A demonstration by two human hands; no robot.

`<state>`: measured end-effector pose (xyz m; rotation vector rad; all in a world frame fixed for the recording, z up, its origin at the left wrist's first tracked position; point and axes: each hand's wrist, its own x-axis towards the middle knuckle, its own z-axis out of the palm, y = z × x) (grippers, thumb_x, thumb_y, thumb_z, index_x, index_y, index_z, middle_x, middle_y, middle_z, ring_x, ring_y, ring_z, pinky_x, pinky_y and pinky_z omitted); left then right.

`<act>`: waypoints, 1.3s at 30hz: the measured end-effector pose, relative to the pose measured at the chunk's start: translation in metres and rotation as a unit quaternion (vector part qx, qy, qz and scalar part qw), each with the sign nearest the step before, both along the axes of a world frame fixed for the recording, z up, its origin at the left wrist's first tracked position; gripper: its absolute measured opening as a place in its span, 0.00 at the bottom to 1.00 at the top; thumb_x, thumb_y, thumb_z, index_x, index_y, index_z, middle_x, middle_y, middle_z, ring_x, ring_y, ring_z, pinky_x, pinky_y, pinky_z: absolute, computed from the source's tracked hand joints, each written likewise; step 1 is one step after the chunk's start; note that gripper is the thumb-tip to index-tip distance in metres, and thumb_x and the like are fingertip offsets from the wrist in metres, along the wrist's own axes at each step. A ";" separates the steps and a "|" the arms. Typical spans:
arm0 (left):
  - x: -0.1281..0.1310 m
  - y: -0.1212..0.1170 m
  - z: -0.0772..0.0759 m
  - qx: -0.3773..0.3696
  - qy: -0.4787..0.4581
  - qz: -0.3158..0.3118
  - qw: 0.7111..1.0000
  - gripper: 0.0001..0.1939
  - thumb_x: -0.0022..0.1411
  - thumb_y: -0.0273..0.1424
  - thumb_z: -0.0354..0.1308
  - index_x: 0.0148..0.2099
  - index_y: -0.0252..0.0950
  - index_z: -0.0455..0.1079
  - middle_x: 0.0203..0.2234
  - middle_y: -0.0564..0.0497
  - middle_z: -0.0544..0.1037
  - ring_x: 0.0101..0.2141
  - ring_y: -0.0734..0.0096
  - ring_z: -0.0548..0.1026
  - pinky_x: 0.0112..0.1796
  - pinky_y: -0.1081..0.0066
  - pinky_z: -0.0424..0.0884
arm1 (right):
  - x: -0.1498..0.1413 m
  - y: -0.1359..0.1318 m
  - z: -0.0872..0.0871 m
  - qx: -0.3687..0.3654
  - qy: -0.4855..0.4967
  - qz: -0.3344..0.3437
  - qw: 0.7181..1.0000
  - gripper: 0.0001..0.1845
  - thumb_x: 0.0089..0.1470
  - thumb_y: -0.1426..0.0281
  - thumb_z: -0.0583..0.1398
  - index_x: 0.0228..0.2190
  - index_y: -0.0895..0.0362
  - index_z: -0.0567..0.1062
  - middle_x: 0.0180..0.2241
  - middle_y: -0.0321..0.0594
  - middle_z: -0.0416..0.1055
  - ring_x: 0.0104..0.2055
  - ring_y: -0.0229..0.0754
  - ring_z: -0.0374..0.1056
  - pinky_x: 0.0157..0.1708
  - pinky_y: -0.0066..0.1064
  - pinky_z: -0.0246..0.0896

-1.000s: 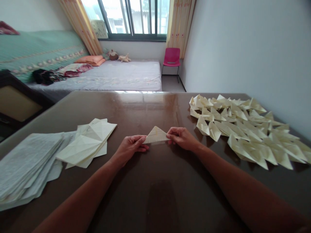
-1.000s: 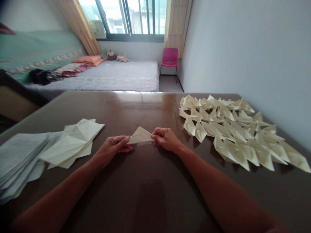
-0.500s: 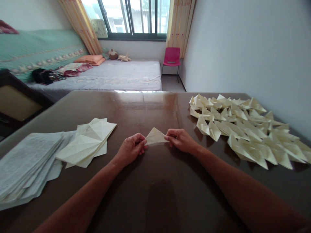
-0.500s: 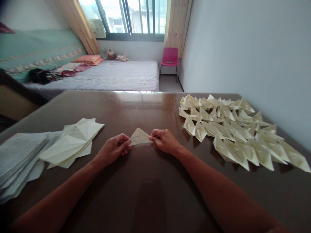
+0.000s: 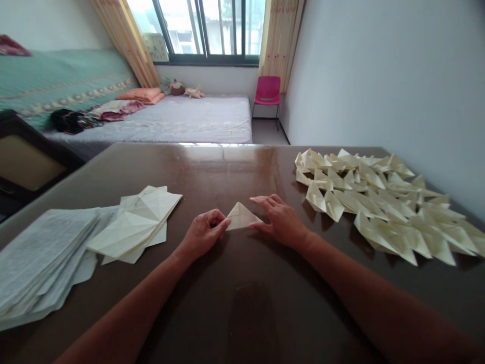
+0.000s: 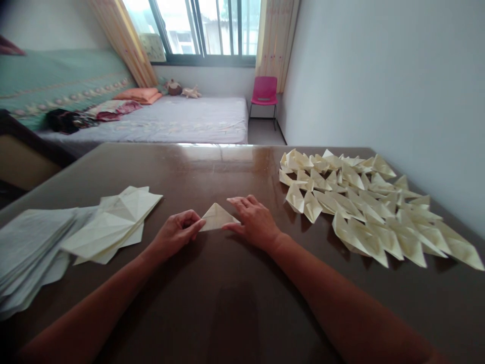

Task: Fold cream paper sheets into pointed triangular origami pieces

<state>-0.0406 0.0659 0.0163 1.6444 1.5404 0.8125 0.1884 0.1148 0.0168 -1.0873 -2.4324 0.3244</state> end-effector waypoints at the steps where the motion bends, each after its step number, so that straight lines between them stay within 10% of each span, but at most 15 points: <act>1: 0.002 -0.001 0.002 -0.012 -0.011 -0.009 1.000 0.17 0.58 0.43 0.55 0.27 0.34 0.65 0.14 0.58 0.68 0.16 0.79 0.62 0.20 0.78 0.56 | -0.002 -0.003 0.002 0.019 0.000 0.037 0.999 0.36 0.49 0.50 0.62 0.55 0.53 0.66 0.55 0.49 0.66 0.55 0.53 0.59 0.50 0.42 0.58; 6: 0.009 -0.009 0.012 -0.045 -0.073 -0.044 0.995 0.19 0.57 0.45 0.56 0.27 0.34 0.64 0.14 0.58 0.66 0.16 0.81 0.62 0.18 0.79 0.56 | -0.008 -0.012 0.001 -0.010 0.005 0.154 0.988 0.36 0.51 0.58 0.63 0.60 0.47 0.60 0.60 0.44 0.59 0.57 0.49 0.58 0.55 0.45 0.56; 16: 0.014 -0.008 -0.006 -0.063 -0.163 -0.083 0.981 0.20 0.55 0.43 0.61 0.43 0.33 0.66 0.30 0.51 0.75 0.27 0.75 0.71 0.24 0.77 0.70 | -0.017 -0.014 -0.007 -0.194 0.175 0.106 0.960 0.39 0.40 0.58 0.70 0.52 0.55 0.67 0.49 0.46 0.68 0.40 0.41 0.69 0.35 0.31 0.68; 24: 0.018 -0.012 -0.002 -0.050 -0.148 -0.092 0.983 0.17 0.60 0.42 0.55 0.44 0.33 0.65 0.32 0.50 0.74 0.28 0.74 0.72 0.25 0.77 0.70 | -0.018 -0.016 -0.006 -0.253 0.195 0.100 0.942 0.27 0.50 0.63 0.64 0.51 0.55 0.67 0.47 0.46 0.69 0.40 0.40 0.69 0.30 0.27 0.67; 33: 0.039 -0.025 -0.001 0.071 0.106 -0.010 0.992 0.07 0.62 0.35 0.50 0.41 0.39 0.58 0.27 0.54 0.71 0.25 0.72 0.70 0.26 0.74 0.62 | -0.023 -0.031 -0.007 -0.103 0.129 0.107 0.980 0.24 0.53 0.75 0.54 0.53 0.56 0.63 0.50 0.46 0.69 0.49 0.44 0.67 0.49 0.33 0.62; 39: 0.036 -0.024 -0.005 0.082 0.167 -0.034 0.982 0.03 0.64 0.33 0.46 0.40 0.41 0.56 0.25 0.56 0.68 0.24 0.71 0.69 0.28 0.73 0.60 | -0.021 -0.026 -0.008 -0.063 0.052 0.032 0.996 0.17 0.53 0.73 0.55 0.46 0.55 0.66 0.45 0.45 0.68 0.43 0.44 0.67 0.42 0.32 0.62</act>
